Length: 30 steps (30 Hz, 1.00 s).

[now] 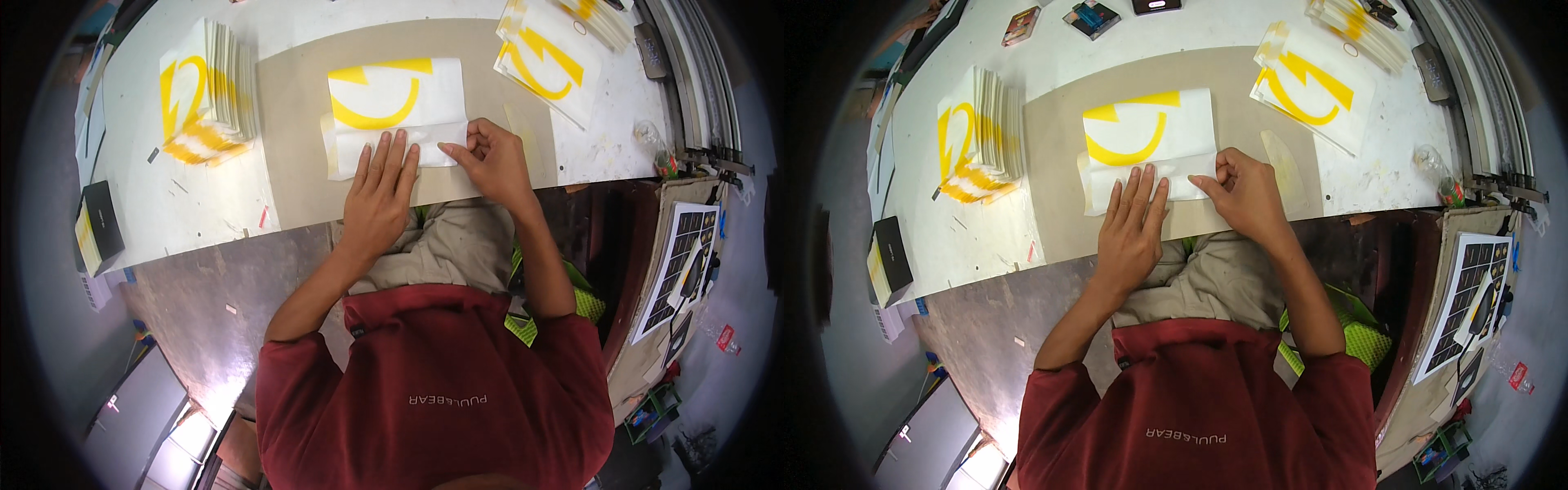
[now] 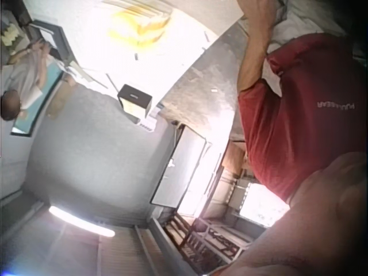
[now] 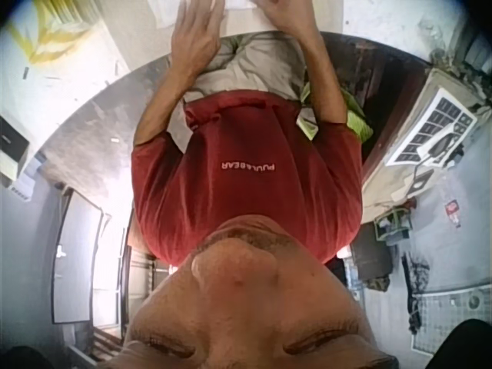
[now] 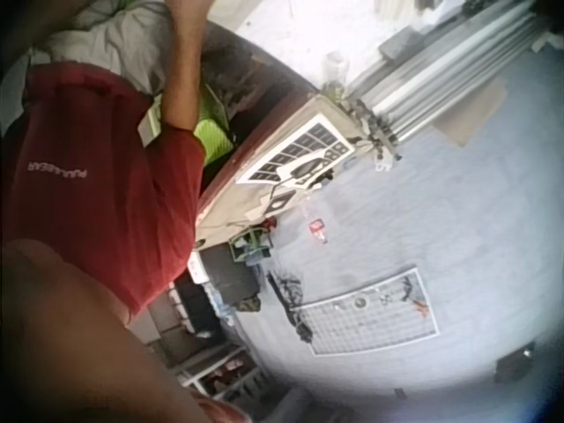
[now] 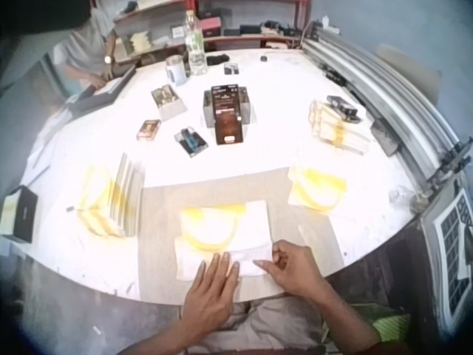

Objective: The person applies yellow stickers to white paper sheets on a table. They peel the backing, place the sticker, smooth it down, and stack the finished sheets.

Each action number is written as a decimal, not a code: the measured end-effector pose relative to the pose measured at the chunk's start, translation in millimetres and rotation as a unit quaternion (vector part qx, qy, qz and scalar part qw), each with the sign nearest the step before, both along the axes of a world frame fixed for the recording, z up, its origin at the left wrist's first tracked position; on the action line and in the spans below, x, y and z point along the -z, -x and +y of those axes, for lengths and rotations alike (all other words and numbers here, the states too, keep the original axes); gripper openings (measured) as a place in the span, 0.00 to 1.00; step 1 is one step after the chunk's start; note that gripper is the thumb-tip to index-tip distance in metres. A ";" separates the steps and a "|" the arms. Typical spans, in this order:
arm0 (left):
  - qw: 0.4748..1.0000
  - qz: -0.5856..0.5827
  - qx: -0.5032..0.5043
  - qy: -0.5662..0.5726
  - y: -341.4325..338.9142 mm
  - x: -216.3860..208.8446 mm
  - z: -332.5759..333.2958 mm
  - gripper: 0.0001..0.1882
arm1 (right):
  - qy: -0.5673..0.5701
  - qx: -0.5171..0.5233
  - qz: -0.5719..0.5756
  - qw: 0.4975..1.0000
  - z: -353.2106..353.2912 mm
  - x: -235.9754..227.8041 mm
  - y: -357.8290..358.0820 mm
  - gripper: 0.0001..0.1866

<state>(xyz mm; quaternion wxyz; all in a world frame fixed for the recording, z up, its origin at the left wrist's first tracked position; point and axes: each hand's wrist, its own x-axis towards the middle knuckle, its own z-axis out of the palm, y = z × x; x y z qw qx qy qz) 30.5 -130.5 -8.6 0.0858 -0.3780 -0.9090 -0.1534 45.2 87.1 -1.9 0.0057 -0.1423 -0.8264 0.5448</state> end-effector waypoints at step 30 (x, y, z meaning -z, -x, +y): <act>0.997 -0.075 0.001 0.002 -10.9 8.9 -34.4 0.38 | -0.403 -0.174 0.192 0.878 -14.6 24.2 -54.0 0.25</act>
